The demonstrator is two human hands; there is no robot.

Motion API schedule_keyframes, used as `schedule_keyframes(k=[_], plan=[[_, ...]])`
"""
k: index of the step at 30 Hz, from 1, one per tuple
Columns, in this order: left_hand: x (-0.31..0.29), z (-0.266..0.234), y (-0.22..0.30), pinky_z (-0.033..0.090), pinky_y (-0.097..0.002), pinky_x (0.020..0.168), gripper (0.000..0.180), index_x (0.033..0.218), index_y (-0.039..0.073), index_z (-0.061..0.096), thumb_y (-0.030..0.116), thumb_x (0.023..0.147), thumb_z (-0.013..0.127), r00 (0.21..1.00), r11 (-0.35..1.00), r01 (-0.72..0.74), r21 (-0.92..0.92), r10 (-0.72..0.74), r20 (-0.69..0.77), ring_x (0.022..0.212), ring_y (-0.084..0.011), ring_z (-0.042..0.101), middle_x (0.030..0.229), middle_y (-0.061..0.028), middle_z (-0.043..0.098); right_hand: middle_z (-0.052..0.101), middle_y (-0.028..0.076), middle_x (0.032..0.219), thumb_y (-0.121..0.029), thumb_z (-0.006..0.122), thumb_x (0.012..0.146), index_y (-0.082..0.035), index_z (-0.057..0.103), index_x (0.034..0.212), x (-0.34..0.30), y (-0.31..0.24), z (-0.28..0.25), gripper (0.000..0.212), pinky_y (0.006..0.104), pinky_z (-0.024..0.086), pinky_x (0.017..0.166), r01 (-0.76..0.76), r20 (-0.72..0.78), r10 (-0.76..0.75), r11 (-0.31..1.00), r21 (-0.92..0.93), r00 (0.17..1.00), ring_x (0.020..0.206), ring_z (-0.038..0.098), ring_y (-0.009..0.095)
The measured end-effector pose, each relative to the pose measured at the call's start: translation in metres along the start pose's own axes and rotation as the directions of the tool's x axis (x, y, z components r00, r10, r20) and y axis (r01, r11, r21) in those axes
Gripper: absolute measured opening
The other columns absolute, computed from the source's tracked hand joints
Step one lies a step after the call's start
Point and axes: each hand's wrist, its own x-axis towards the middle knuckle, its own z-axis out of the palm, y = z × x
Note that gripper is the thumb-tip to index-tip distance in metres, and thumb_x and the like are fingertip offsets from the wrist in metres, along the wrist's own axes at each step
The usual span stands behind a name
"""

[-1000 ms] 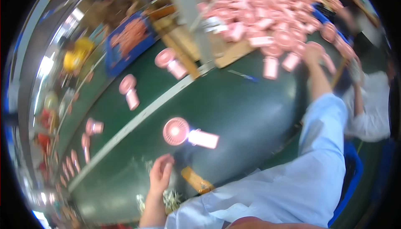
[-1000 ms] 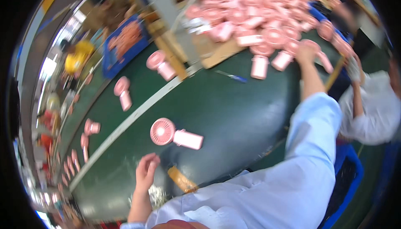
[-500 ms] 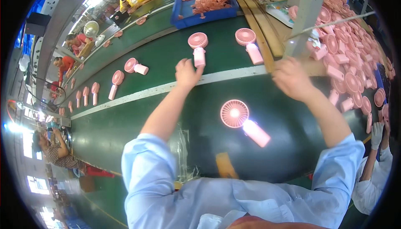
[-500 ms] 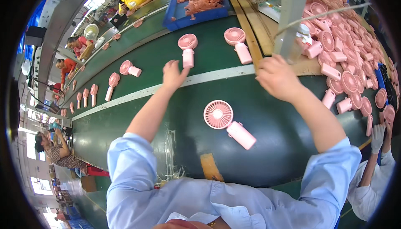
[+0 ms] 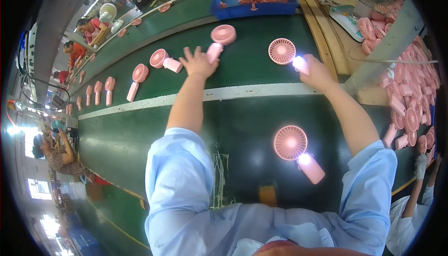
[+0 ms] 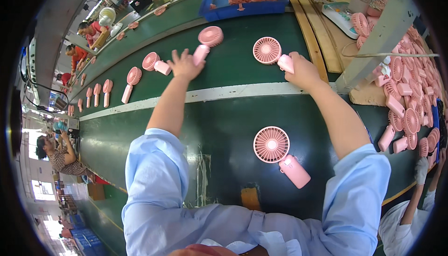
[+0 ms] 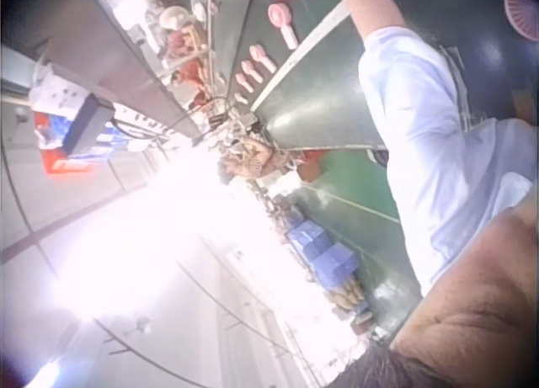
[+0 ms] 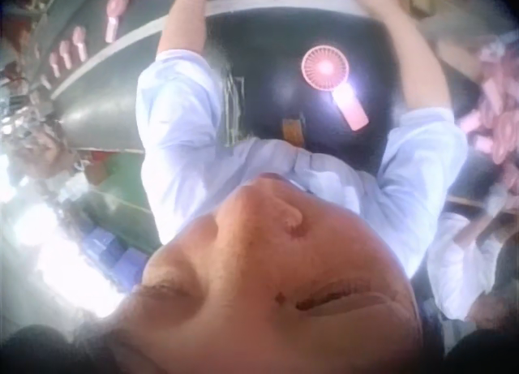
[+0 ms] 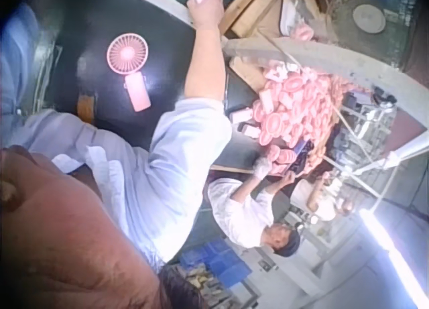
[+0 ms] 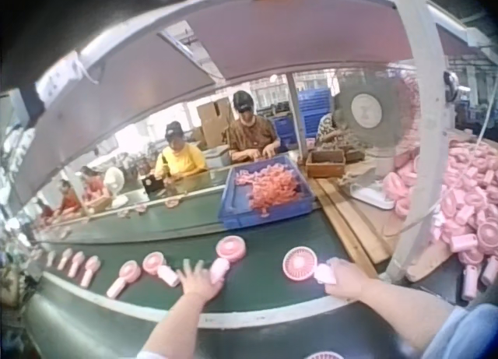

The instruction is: Inspecting and testing small handheld rechargeable fans on an electronics assembly line.

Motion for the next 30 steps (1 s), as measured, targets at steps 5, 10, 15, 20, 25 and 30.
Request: schedule_keyframes(k=[5,10,15,20,25,30], plan=[[0.018,0.010,-0.060,0.024,-0.0586,0.098,0.073,0.124,0.018,0.050,0.065,0.068,0.053,0.926,0.900,0.361,-0.245,-0.316,0.205,0.128,-0.0474,0.017,0.140,-0.0044,0.033,0.058,0.011,0.083,-0.022,0.063,0.074,-0.001,0.045,0.115,-0.063,0.008,-0.018,0.050,0.0309,0.047,0.061,0.060,-0.053,-0.042,0.901,0.429,0.998,0.071,0.059,0.021],[0.008,0.035,-0.099,0.037,-0.0476,0.092,0.064,0.108,0.007,0.058,0.057,0.067,0.059,0.984,0.945,0.177,-0.275,-0.179,0.019,0.108,-0.0384,0.050,0.111,-0.0159,0.057,0.053,0.002,0.074,-0.010,0.055,0.081,0.002,0.045,0.115,-0.162,-0.013,-0.047,0.037,0.0188,0.034,0.040,-0.362,0.316,0.179,0.529,0.767,0.932,0.042,0.040,0.004],[-0.071,0.031,-0.112,0.042,-0.0398,0.078,0.043,0.097,-0.001,0.052,0.039,0.082,0.053,0.989,0.727,-0.130,-0.674,0.046,-0.140,0.090,-0.0368,0.054,0.094,-0.0199,0.056,0.055,0.004,0.082,-0.010,0.055,0.082,0.000,0.044,0.115,-0.254,-0.016,-0.036,0.036,0.0201,0.041,0.051,-0.395,0.276,0.312,0.436,0.809,0.909,0.058,0.050,0.007],[-0.233,-0.029,-0.093,0.039,-0.0431,0.085,0.049,0.117,-0.002,0.046,0.021,0.076,0.060,0.923,0.663,-0.381,-0.644,0.233,-0.307,0.097,-0.0398,0.050,0.107,-0.0218,0.052,0.056,0.006,0.089,-0.011,0.059,0.080,0.000,0.044,0.110,-0.297,-0.039,-0.047,0.035,0.0238,0.045,0.066,-0.314,0.190,0.344,0.352,0.882,0.919,0.074,0.054,0.009],[-0.333,-0.049,-0.100,0.031,-0.0465,0.090,0.042,0.103,0.002,0.051,0.024,0.070,0.066,0.954,0.825,-0.294,-0.483,0.225,-0.197,0.100,-0.0366,0.049,0.108,-0.0146,0.053,0.053,0.014,0.112,-0.021,0.069,0.068,-0.001,0.043,0.111,-0.316,-0.075,-0.042,0.054,0.0370,0.036,0.095,0.060,-0.044,-0.041,0.648,0.759,0.998,0.106,0.051,0.023],[-0.358,-0.048,-0.088,0.026,-0.0567,0.092,0.046,0.095,0.002,0.052,0.037,0.070,0.067,0.971,0.882,-0.208,-0.423,0.136,-0.194,0.114,-0.0442,0.038,0.126,-0.0156,0.046,0.053,0.018,0.109,-0.028,0.072,0.063,-0.003,0.048,0.107,-0.286,-0.103,-0.017,0.056,0.0411,0.038,0.092,0.250,-0.090,-0.235,0.857,0.451,0.968,0.104,0.052,0.031]])
